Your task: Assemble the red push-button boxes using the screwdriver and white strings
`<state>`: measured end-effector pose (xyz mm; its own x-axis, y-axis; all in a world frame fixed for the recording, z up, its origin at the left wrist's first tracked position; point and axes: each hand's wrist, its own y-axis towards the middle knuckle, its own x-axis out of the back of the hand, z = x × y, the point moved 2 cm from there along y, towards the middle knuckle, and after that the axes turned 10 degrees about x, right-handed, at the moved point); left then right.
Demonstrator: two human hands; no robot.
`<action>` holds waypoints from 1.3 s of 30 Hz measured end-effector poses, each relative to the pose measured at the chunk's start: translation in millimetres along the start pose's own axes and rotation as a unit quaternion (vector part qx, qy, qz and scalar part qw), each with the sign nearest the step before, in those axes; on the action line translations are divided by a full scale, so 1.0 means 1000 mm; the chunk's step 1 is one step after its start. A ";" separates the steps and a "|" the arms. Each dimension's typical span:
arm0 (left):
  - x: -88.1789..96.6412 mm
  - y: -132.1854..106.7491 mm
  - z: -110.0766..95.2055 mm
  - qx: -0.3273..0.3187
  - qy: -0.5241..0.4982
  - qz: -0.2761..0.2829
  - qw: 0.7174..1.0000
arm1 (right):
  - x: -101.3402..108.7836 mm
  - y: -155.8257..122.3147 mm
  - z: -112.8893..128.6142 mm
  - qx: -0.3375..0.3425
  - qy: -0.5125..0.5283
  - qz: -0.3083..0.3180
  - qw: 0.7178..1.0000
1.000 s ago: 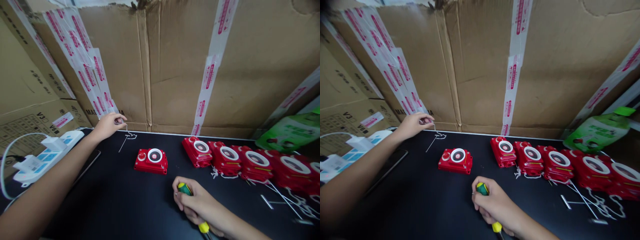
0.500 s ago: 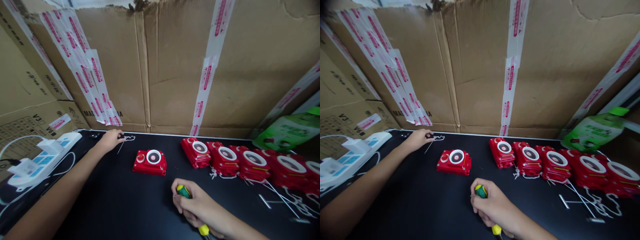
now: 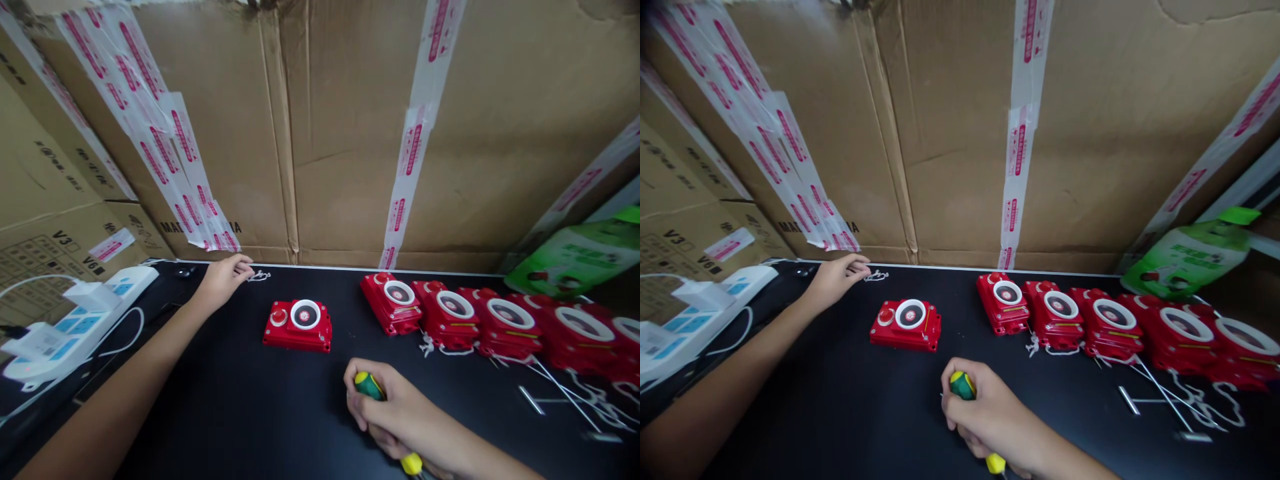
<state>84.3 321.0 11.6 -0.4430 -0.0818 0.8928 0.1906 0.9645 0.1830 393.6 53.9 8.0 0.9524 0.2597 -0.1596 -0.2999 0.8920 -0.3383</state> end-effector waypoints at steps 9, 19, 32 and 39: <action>0.007 -0.010 0.030 0.019 0.057 0.019 0.998 | 0.001 0.001 -0.002 0.002 0.005 0.004 1.000; -0.008 -0.011 0.014 0.023 0.051 0.017 0.998 | 0.003 0.000 -0.002 0.019 0.022 0.005 1.000; -0.007 -0.015 0.014 0.014 0.068 0.029 0.997 | 0.007 0.019 0.090 0.155 -0.053 -0.049 0.985; -0.022 -0.015 0.011 -0.004 0.073 -0.015 0.997 | 0.001 0.125 0.147 0.195 -0.229 -0.060 0.952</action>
<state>81.8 311.4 -14.6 -0.3172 -0.1462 0.9370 0.1873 0.9589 0.2130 365.1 220.3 101.3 0.9295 0.2010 0.3093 -0.2284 0.9720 0.0549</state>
